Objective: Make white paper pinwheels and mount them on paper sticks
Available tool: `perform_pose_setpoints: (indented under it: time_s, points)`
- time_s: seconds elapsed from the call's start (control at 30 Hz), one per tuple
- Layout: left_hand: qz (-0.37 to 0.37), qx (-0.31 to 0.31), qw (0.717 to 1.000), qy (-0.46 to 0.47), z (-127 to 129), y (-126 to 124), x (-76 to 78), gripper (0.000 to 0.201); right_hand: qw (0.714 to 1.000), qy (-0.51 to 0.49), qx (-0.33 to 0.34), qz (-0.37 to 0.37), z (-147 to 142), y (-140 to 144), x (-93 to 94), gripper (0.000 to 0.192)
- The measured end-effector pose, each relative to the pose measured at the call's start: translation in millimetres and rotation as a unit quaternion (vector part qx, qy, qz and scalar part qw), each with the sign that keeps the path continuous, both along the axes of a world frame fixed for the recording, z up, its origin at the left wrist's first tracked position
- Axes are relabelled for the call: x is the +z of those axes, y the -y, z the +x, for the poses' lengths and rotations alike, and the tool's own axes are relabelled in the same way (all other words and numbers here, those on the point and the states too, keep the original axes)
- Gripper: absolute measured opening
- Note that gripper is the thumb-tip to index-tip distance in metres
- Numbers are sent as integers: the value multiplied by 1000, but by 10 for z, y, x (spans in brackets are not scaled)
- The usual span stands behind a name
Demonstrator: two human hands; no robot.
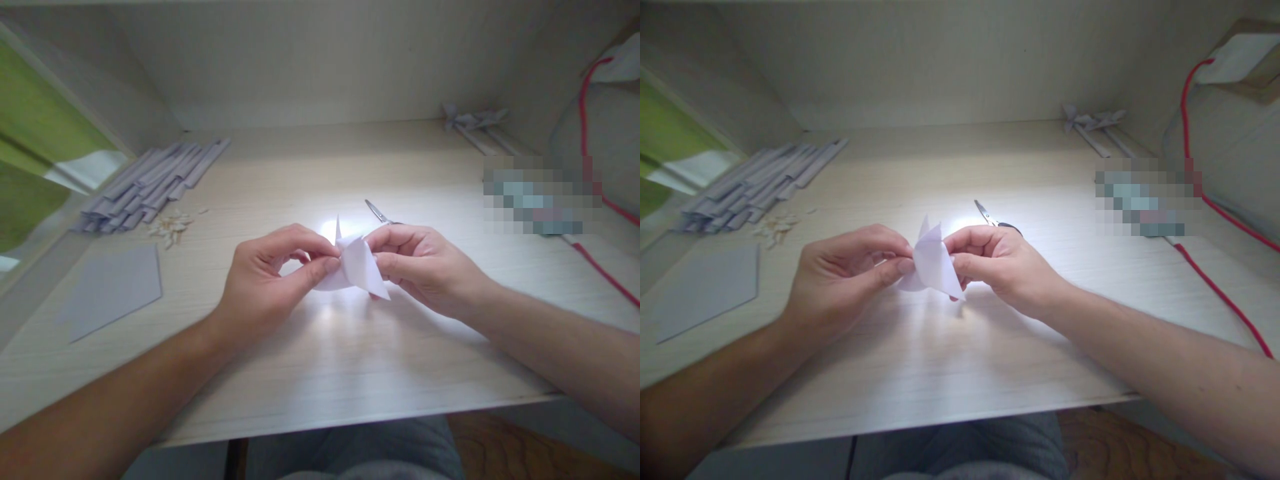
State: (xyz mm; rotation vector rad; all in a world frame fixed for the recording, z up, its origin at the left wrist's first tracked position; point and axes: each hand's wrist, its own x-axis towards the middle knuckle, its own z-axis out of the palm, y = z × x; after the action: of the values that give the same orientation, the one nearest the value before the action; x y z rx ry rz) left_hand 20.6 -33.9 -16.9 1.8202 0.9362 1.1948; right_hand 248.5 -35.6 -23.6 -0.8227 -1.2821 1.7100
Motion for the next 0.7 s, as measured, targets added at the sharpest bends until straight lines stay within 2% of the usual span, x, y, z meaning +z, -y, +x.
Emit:
perform_pose_setpoints:
  time_s: [0.23,0.5,0.7]
  points:
    - [15,5,1000,-18,3,25,19,6,1000,20,-9,10,-14,5,-5,9]
    - [70,36,994,-78,5,47,13,9,992,105,-46,46,-37,31,71,7]
    - [50,43,992,-109,11,38,-19,7,990,123,-56,49,-36,16,-3,7]
